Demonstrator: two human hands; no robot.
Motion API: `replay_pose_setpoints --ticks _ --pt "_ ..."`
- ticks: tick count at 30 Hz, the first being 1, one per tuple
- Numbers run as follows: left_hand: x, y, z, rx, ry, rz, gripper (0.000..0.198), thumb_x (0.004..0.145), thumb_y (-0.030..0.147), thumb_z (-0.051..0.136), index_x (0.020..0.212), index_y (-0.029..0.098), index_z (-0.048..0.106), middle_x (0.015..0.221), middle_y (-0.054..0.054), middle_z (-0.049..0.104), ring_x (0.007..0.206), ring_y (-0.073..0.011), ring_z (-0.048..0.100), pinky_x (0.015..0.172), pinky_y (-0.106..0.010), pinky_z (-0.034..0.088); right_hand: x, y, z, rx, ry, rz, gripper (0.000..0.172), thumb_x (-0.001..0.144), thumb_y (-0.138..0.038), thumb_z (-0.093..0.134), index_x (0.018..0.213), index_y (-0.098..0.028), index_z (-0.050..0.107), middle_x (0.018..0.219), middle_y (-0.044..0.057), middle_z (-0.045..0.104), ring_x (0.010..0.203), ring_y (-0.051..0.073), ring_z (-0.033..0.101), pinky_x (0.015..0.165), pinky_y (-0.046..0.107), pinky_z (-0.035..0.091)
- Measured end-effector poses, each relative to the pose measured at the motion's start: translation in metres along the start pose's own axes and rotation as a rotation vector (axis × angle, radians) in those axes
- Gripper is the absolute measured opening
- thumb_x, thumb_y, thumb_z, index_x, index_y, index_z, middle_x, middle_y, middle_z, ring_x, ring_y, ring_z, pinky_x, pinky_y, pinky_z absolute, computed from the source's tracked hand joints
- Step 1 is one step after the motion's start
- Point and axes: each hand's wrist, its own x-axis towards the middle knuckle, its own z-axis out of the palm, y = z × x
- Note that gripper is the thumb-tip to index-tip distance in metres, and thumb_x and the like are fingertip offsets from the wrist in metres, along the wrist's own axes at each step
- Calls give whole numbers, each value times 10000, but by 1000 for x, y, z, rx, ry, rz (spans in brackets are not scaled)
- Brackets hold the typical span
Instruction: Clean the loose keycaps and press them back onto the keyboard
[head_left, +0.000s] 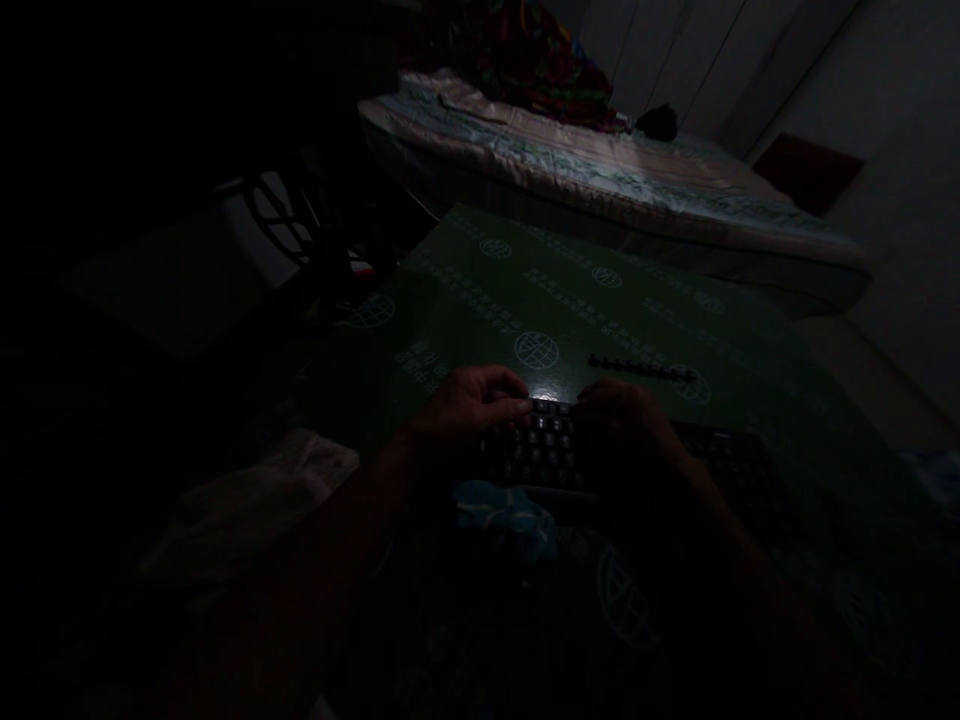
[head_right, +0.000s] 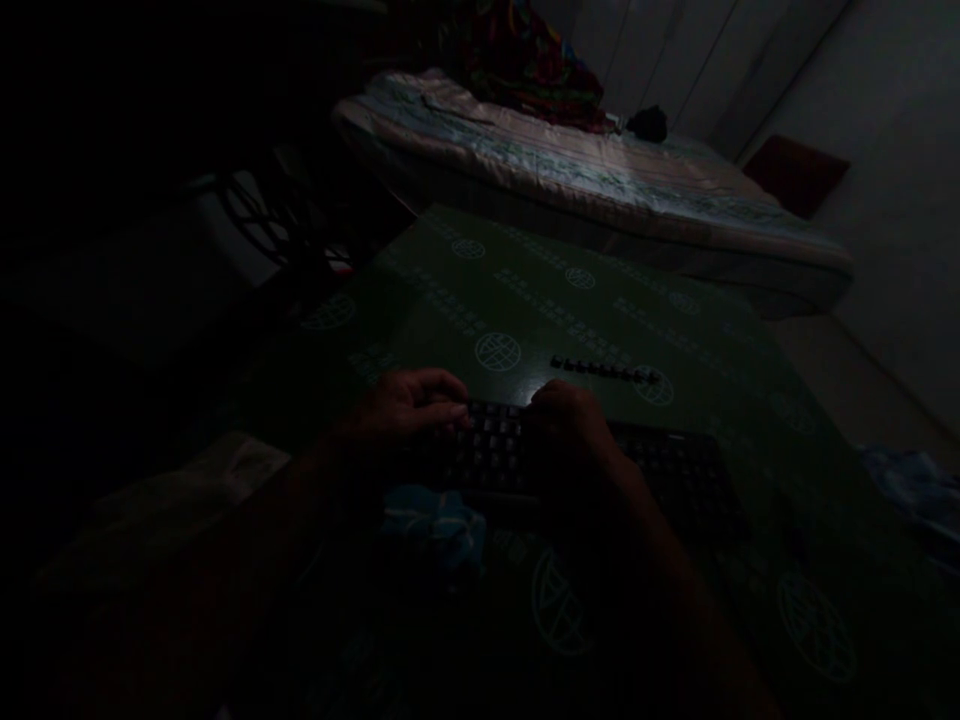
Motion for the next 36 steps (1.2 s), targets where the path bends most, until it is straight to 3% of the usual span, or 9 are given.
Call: replay_pose_setpoints --ticks 7,19,29,36 --pt "1 -3 0 -5 -6 -1 232 658 308 684 806 150 599 661 -16 666 517 -116 572 497 -227 443 6 -4 -3 -56 -78 126 124 696 -177 560 691 -163 683 768 51 662 688 160 614 572 235 439" --pt "1 -2 1 -6 -8 -24 221 665 297 679 811 154 596 666 -9 660 527 -117 562 513 -237 435 12 -5 -4 -336 -199 64 154 722 -179 541 665 -165 683 745 49 652 621 134 585 524 218 387" --pt "1 -4 0 -21 -27 -20 240 662 292 691 827 144 598 676 -17 667 549 -126 583 525 -245 446 6 -10 -10 -254 -116 36 138 708 -178 566 739 -196 700 739 28 680 614 127 598 534 201 411" --pt "2 -5 0 -25 -61 -13 199 676 270 683 808 152 593 683 -5 668 547 -116 581 517 -234 443 12 -8 -7 -324 -201 68 137 712 -177 557 673 -172 688 747 40 677 614 124 603 527 197 400"
